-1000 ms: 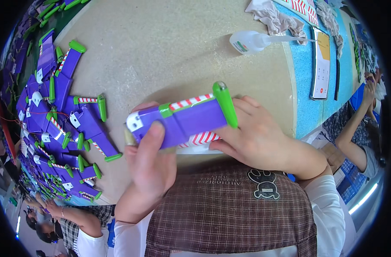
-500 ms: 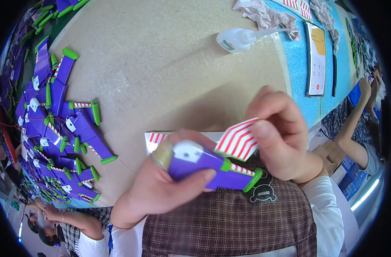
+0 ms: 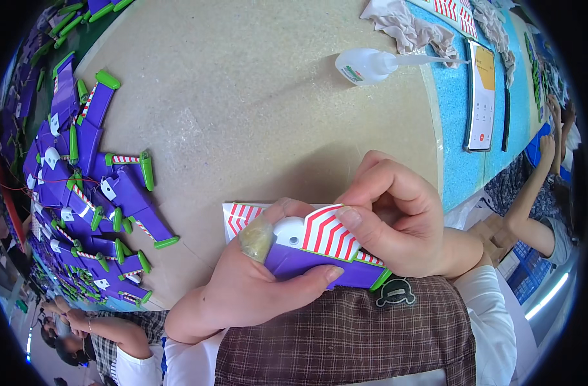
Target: The person assembles toy wings by applying glue onto plastic wing parts from a squeeze bottle, attaching striped stickers onto them by hand, and setting the finished pieces onto a pile.
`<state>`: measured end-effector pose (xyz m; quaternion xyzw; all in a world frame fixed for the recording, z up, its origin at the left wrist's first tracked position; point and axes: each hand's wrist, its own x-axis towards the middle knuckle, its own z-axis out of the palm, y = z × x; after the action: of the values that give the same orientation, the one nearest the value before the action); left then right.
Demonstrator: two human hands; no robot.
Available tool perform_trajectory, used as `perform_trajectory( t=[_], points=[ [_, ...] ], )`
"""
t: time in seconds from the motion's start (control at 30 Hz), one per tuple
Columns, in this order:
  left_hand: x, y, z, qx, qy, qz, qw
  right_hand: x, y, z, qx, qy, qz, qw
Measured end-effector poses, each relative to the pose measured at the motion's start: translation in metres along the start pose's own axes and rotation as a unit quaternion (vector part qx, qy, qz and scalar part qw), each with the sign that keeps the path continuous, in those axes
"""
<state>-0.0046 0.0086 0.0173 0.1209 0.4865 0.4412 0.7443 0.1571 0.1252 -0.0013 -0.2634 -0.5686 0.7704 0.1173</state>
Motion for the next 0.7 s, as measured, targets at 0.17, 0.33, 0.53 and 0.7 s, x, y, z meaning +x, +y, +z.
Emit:
perform_trajectory(
  t=[0.17,0.33,0.53,0.7],
  points=[
    [0.001,0.001,-0.003,0.062,0.054,0.085,0.993,0.006,-0.004,-0.001,-0.096,0.101,-0.044,0.989],
    [-0.008,-0.002,-0.016,-0.066,0.124,0.117,0.983,0.015,-0.025,-0.027,-0.199,-0.154,-0.109,0.962],
    [0.002,-0.027,-0.007,-0.176,0.153,0.241,0.942,0.011,-0.003,0.011,-0.272,-0.073,-0.161,0.946],
    [0.011,-0.029,-0.004,-0.024,0.199,0.323,0.925,0.03,-0.004,0.02,-0.169,0.008,-0.146,0.975]
  ],
)
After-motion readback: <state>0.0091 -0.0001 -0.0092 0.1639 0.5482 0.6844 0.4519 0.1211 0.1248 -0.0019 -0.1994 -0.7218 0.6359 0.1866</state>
